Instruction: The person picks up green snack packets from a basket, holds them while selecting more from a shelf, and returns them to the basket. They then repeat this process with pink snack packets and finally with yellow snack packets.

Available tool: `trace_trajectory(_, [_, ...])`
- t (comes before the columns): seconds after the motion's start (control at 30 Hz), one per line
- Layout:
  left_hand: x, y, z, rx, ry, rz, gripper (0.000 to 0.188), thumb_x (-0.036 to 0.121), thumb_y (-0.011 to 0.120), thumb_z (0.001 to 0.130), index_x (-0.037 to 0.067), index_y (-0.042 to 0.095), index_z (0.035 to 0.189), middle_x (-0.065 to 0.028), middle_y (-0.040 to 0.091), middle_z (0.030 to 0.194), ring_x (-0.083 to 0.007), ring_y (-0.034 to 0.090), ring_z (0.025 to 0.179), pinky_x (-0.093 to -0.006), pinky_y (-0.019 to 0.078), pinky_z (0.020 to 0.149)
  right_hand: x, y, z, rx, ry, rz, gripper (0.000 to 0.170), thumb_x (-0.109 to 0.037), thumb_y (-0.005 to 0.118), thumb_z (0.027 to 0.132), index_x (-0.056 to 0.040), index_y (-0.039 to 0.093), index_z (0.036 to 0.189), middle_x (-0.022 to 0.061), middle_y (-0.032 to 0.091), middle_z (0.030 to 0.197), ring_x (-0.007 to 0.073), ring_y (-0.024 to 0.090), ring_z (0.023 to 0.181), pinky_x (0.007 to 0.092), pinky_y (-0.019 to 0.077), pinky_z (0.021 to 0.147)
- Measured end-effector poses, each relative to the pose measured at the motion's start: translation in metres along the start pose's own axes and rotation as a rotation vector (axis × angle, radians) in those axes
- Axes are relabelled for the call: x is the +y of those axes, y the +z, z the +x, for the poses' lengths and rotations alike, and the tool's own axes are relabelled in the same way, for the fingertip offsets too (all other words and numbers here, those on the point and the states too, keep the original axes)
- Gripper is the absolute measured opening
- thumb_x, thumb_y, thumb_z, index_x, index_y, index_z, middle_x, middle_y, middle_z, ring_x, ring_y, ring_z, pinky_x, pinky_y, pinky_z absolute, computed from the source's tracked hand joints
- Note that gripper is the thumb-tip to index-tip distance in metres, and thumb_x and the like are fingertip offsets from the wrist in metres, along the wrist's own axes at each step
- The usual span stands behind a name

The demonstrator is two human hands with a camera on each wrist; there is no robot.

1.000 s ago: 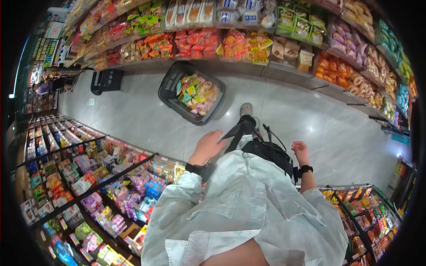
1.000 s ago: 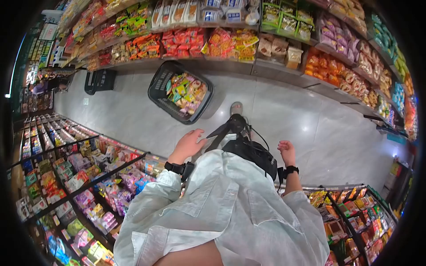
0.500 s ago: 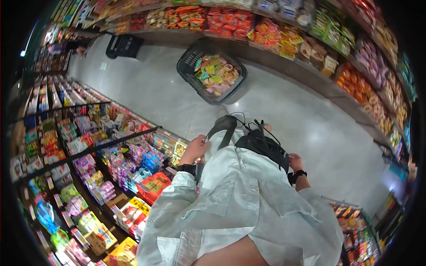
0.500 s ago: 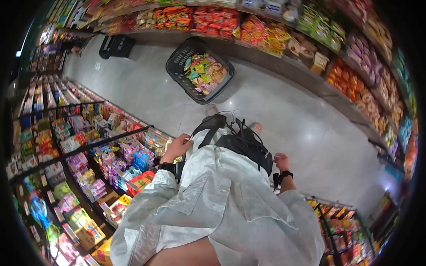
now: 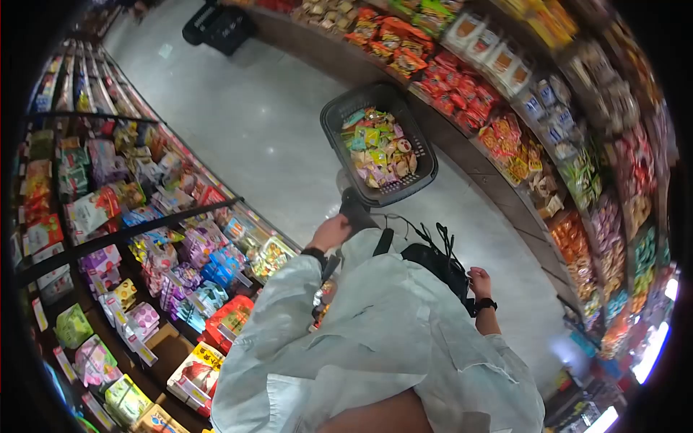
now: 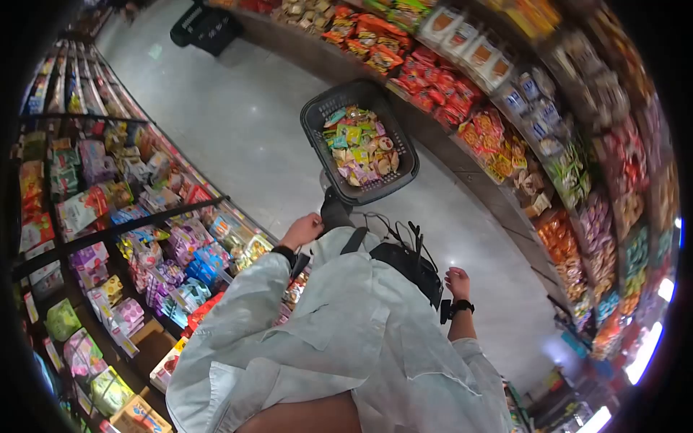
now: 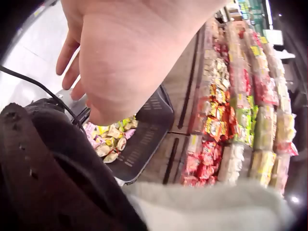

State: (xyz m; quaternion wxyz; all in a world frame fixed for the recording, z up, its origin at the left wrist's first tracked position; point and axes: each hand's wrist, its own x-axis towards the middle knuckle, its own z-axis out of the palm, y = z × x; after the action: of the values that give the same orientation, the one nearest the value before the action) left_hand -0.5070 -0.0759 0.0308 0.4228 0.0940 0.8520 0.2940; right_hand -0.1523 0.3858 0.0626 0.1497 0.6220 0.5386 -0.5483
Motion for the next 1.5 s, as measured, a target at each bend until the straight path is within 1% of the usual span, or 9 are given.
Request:
trace_trajectory(0.27, [-0.083,0.021,0.094,-0.109,-0.283,-0.09,0.067,0.046,0.072,0.083,0.004,0.062,0.133,-0.0289,0.065,0.129,-0.0458,0.062,0.123,-0.0508,0.0511,0.106,-0.207,0.087,0.004,-0.153,-0.279,-0.459,0.021,-0.016,0.068,0.096,-0.0048,0.069,0.114,0.0029,0.072,0.093,0.0114,0.067,0.084,0.0283,0.0534,0.074])
trace_trajectory(0.4, [-0.099,0.087,0.121,-0.098,-0.497,-0.11,0.11,0.062,0.083,0.072,0.011,0.037,0.159,-0.0319,0.056,0.141,-0.0491,0.057,0.13,-0.0526,0.0497,0.108,-0.254,0.176,0.105,-0.351,-0.523,-0.657,0.022,-0.018,0.067,0.098,-0.0018,0.07,0.112,0.0043,0.072,0.091,0.0126,0.068,0.085,0.0303,0.0548,0.077])
trace_trajectory(0.53, [-0.05,0.081,0.153,0.066,-0.798,-0.239,0.11,0.059,0.083,0.072,0.011,0.036,0.159,-0.0273,0.057,0.14,-0.0459,0.057,0.131,-0.0524,0.051,0.106,-0.297,0.306,0.209,-0.541,-0.593,-0.87,0.021,-0.02,0.067,0.097,-0.0048,0.069,0.112,0.0088,0.074,0.094,0.0167,0.07,0.087,0.0329,0.056,0.083])
trace_trajectory(0.63, [-0.024,0.086,0.166,0.252,-0.736,-0.117,0.1,0.05,0.082,0.072,0.011,0.043,0.155,-0.0255,0.057,0.139,-0.0451,0.059,0.127,-0.0546,0.0514,0.104,-0.303,0.397,0.304,-0.465,-0.75,-1.185,0.026,-0.024,0.059,0.097,-0.0057,0.069,0.113,0.0222,0.075,0.099,0.0406,0.073,0.095,0.0484,0.0581,0.084])
trace_trajectory(0.7, [-0.015,0.1,0.175,0.402,-0.664,0.005,0.087,0.04,0.08,0.07,0.01,0.052,0.147,-0.0235,0.058,0.139,-0.0431,0.058,0.126,-0.0554,0.0486,0.105,-0.292,0.448,0.361,-0.448,-0.69,-1.16,0.023,-0.023,0.055,0.097,-0.0105,0.068,0.112,0.0237,0.074,0.102,0.0454,0.071,0.097,0.0549,0.0559,0.087])
trace_trajectory(0.9, [-0.005,0.117,0.178,0.423,-0.633,0.098,0.082,0.036,0.081,0.069,0.011,0.056,0.143,-0.0203,0.056,0.142,-0.0416,0.054,0.13,-0.0545,0.0443,0.109,-0.231,0.547,0.428,-0.532,-0.98,-1.15,0.049,-0.005,0.063,0.086,-0.0058,0.056,0.135,0.0221,0.069,0.121,0.0432,0.065,0.115,0.0482,0.052,0.101])
trace_trajectory(1.03, [-0.004,0.117,0.178,0.352,-0.694,0.058,0.081,0.036,0.081,0.07,0.012,0.055,0.143,-0.019,0.055,0.143,-0.0411,0.054,0.13,-0.054,0.0436,0.11,-0.187,0.562,0.442,-0.203,-1.124,-1.417,0.062,-0.012,0.066,0.087,-0.0061,0.047,0.146,0.0214,0.067,0.126,0.0418,0.052,0.132,0.0516,0.0384,0.113])
trace_trajectory(1.27, [-0.006,0.118,0.178,0.292,-0.768,0.02,0.083,0.039,0.081,0.07,0.013,0.054,0.144,-0.0184,0.054,0.145,-0.0397,0.049,0.136,-0.0527,0.0426,0.112,-0.195,0.553,0.445,-0.414,-0.766,-1.723,0.064,-0.041,0.082,0.082,-0.012,0.061,0.134,0.0163,0.057,0.141,0.0419,0.05,0.128,0.0552,0.0352,0.11])
trace_trajectory(1.5, [-0.007,0.122,0.176,0.291,-0.74,0.016,0.08,0.041,0.081,0.073,0.013,0.056,0.144,-0.0175,0.053,0.144,-0.0404,0.05,0.133,-0.0534,0.0427,0.111,-0.174,0.548,0.44,-0.312,-1.1,-1.398,0.058,-0.025,0.084,0.08,-0.0077,0.062,0.131,0.0201,0.059,0.133,0.0425,0.054,0.125,0.0535,0.0427,0.106])
